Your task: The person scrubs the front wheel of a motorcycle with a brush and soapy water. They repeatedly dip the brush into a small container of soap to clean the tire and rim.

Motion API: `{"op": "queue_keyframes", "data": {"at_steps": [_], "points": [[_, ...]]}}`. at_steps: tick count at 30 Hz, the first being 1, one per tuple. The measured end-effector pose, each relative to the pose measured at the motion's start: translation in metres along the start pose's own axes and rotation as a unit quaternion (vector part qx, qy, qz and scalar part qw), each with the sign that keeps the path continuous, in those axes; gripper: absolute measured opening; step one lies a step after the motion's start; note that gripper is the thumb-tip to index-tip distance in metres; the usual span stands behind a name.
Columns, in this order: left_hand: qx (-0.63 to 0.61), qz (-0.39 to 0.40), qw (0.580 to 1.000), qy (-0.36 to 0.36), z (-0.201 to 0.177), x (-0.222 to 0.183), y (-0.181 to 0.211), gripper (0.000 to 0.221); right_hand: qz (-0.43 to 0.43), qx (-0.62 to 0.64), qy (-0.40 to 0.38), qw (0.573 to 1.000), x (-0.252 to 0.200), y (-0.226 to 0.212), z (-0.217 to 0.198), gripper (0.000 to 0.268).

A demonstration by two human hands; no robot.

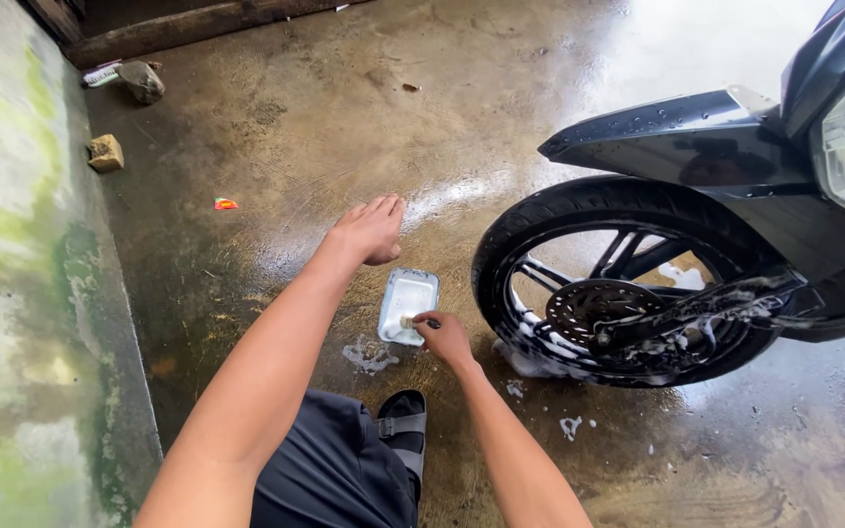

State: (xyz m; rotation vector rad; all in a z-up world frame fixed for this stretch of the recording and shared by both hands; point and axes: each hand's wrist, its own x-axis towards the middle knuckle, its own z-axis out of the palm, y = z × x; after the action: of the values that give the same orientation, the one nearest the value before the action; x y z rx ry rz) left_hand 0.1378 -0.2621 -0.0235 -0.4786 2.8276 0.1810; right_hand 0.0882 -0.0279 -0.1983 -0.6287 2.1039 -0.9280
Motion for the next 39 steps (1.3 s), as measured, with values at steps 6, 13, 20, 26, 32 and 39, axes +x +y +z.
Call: {"op": "queue_keyframes", "data": {"at_steps": [6, 13, 20, 26, 32, 39], "points": [[0.009, 0.007, 1.000, -0.008, 0.015, 0.008, 0.007, 0.095, 0.006, 0.087, 0.042, 0.995, 0.001, 0.009, -0.019, 0.032], [0.005, 0.023, 1.000, -0.009, -0.008, -0.008, 0.033, 0.093, 0.011, 0.075, 0.069, 0.995, -0.003, 0.009, -0.038, 0.030], [0.016, 0.018, 1.000, -0.013, 0.000, -0.008, 0.031, 0.092, 0.007, 0.094, 0.082, 0.992, -0.012, 0.017, -0.039, 0.031], [0.018, 0.031, 0.999, 0.000, 0.011, 0.003, 0.032, 0.096, 0.009, 0.096, 0.074, 0.993, -0.021, 0.004, -0.043, 0.033], [0.015, 0.073, 0.997, 0.037, -0.019, -0.007, 0.063, 0.087, 0.010, 0.119, 0.085, 0.989, -0.025, 0.004, -0.048, 0.031], [0.063, 0.234, 0.961, 0.134, -0.038, -0.009, 0.130, 0.082, -0.018, 0.119, 0.112, 0.986, -0.055, 0.043, -0.099, 0.028]]}}
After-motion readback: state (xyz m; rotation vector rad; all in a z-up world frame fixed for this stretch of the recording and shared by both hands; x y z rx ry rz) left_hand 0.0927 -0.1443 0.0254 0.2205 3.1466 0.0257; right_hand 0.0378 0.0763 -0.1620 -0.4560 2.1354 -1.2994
